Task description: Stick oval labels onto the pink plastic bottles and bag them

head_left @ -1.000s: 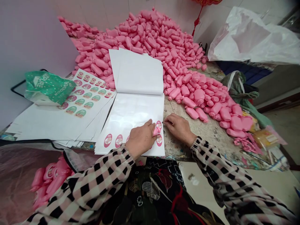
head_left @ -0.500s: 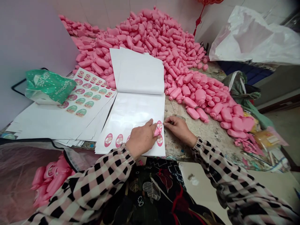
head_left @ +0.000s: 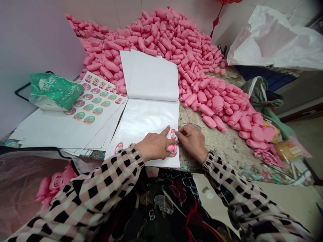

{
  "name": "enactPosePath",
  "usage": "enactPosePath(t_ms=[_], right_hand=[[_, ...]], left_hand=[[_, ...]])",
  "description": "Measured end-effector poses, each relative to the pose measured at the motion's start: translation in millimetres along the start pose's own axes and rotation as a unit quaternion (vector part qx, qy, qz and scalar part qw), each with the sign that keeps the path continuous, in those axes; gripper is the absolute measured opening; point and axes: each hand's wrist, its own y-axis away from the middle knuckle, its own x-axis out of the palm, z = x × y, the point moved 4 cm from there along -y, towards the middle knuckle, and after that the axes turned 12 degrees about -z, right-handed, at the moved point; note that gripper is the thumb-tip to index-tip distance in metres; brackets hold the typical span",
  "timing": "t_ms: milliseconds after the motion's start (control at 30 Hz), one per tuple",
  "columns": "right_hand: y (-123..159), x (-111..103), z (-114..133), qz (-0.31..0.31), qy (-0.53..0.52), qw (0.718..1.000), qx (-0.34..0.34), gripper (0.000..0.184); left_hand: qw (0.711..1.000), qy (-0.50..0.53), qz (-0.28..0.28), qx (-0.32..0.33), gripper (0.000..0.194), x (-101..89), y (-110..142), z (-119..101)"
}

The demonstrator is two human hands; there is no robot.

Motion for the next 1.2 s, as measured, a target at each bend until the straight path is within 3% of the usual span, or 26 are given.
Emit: enactPosePath(t_ms=[267,467,567,633,667,733,800,867,900,967,1100,1200], right_hand=[[7.8,-4.0,2.2,-0.048,-0.065,0.996,-0.029,0.025],[7.7,-8.9,-12.9,-0.132,-0.2,0.966,0.098,0.024],[5.2,-13.4,-16.7,-0.124,-0.259,0.944,0.159,0.024],[4.9,-17.8,-12.4,-0.098,-0.299,0.931,0.185,0.024],[5.4,-20.3,-8.0,-0.084,-0.318,0.924,0.193,0.024],[8.2,-24.5,4.6,-0.056,-0.353,0.912,0.202,0.024],[12.8,-26.3,20.3,-0.027,-0.384,0.9,0.203,0.024],[18.5,-25.2,35.5,0.007,-0.408,0.889,0.209,0.023],[21.3,-24.0,42.0,0.025,-0.415,0.884,0.213,0.023],[26.3,-21.6,51.5,0.053,-0.42,0.879,0.219,0.024],[31.1,-19.6,58.1,0.072,-0.413,0.884,0.205,0.024],[31.9,-19.4,57.4,0.057,-0.383,0.904,0.182,0.023]], left_hand=[[0.999,-0.021,0.01,0.027,0.053,2.0,-2.9,0.7],[0.999,-0.007,-0.026,0.031,0.05,1.2,3.9,0.3],[0.988,0.109,-0.111,0.01,0.041,-3.7,14.8,-0.5],[0.942,0.274,-0.182,-0.063,0.038,-6.7,23.7,3.9],[0.898,0.377,-0.2,-0.11,0.04,-5.8,28.0,6.6],[0.766,0.587,-0.182,-0.192,0.05,1.4,34.3,8.7],[0.619,0.739,-0.129,-0.231,0.056,9.6,36.7,4.5],[0.52,0.811,-0.105,-0.247,0.052,14.6,36.8,0.6],[0.495,0.825,-0.105,-0.252,0.049,16.3,36.4,-0.5],[0.479,0.832,-0.111,-0.257,0.047,19.0,35.7,-1.6],[0.479,0.831,-0.111,-0.258,0.053,22.6,35.2,-2.5],[0.481,0.832,-0.117,-0.252,0.057,24.5,35.2,-1.3]])
